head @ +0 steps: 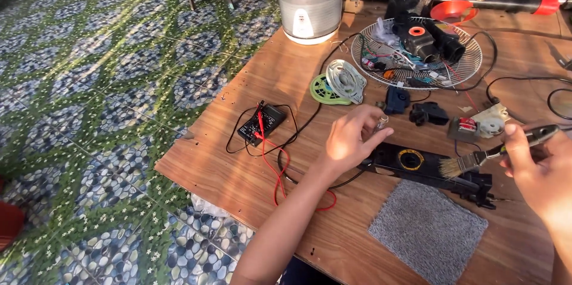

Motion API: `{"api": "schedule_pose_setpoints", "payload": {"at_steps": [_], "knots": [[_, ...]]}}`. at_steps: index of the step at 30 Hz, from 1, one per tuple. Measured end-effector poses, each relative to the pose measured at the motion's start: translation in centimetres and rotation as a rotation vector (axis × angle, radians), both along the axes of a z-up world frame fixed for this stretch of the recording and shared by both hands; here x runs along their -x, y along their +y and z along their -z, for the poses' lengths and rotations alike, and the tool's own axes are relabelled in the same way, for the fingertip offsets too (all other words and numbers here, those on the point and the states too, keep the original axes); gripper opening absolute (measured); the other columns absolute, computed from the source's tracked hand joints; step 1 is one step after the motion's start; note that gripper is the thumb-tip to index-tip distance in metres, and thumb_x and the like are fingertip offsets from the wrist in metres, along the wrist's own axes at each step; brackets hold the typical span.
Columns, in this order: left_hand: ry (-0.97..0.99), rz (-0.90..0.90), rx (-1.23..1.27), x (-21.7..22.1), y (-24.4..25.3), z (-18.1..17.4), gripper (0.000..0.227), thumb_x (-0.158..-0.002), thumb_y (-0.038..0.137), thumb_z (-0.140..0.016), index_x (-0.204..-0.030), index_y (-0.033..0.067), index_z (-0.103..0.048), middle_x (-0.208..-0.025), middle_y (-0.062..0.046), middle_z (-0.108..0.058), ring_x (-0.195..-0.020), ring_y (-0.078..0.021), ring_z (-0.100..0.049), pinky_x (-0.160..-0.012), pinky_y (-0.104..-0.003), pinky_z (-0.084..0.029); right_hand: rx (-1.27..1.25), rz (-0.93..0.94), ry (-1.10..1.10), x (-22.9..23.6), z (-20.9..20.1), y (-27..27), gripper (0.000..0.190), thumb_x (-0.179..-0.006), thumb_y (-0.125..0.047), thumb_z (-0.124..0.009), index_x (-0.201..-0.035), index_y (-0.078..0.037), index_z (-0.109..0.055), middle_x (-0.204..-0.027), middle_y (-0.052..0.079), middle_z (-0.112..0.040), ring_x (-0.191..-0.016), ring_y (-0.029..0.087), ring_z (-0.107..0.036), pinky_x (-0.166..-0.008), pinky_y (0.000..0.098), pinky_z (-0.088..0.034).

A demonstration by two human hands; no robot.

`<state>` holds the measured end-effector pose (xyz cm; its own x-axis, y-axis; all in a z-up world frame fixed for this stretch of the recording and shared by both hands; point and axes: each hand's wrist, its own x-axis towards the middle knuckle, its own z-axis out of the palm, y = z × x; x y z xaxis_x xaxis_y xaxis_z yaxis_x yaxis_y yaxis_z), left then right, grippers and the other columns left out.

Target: Cleaning a plastic housing component using a brush and a small metal tool to remove dust and debris.

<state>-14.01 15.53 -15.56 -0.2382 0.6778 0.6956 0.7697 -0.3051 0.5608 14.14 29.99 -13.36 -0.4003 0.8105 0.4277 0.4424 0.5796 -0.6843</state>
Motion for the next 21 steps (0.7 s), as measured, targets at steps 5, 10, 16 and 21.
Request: {"api": "schedule_pose_setpoints", "payload": {"at_steps": [5, 10, 16, 21], "knots": [[-0.2, 0.098, -0.026, -0.2, -1.0, 0.5, 0.028, -0.093, 0.028, -0.076, -0.108, 0.0109, -0.059, -0.081, 0.001, -0.064, -0.067, -0.0119, -0.062, -0.063, -0.029, -0.053, 0.126, -0.046, 0.119, -0.5, 0.4, 0.4, 0.027, -0.127, -0.016, -0.057, -0.119, 0.009, -0.062, -0.083, 0.019, -0.06, -0.074, 0.027, -0.065, -0.065, 0.0347, -0.053], [-0.274, 0.016, -0.237, 0.2, -2.1, 2.8, 0.024, -0.091, 0.016, -0.081, -0.097, 0.0112, -0.058, -0.083, -0.001, -0.066, -0.066, -0.0104, -0.067, -0.06, -0.024, -0.054, -0.182, -0.028, 0.007, 1.3, -4.9, -5.0, 0.024, -0.123, -0.019, -0.058, -0.116, 0.0, -0.071, -0.09, 0.011, -0.068, -0.083, 0.02, -0.06, -0.083, 0.0342, -0.044], [-0.31, 0.022, -0.181, -0.1, -2.4, 2.3, 0.026, -0.09, 0.01, -0.08, -0.095, 0.0084, -0.055, -0.082, -0.004, -0.069, -0.067, -0.0104, -0.066, -0.064, -0.024, -0.055, 0.059, -0.336, 0.532, 2.2, -5.0, -7.3, 0.022, -0.104, -0.008, -0.053, -0.119, -0.008, -0.037, -0.08, 0.004, -0.043, -0.067, 0.011, -0.043, -0.068, 0.0282, -0.045], [-0.322, 0.01, -0.153, -0.4, -2.6, 2.1, 0.023, -0.091, 0.01, -0.079, -0.095, 0.0066, -0.056, -0.083, -0.005, -0.072, -0.067, -0.0128, -0.067, -0.065, -0.025, -0.055, 0.07, -0.523, 0.549, 2.0, -4.8, -7.9, 0.049, -0.087, 0.006, -0.064, -0.117, -0.015, -0.032, -0.086, 0.003, -0.039, -0.073, 0.011, -0.04, -0.063, 0.0216, -0.037]]}}
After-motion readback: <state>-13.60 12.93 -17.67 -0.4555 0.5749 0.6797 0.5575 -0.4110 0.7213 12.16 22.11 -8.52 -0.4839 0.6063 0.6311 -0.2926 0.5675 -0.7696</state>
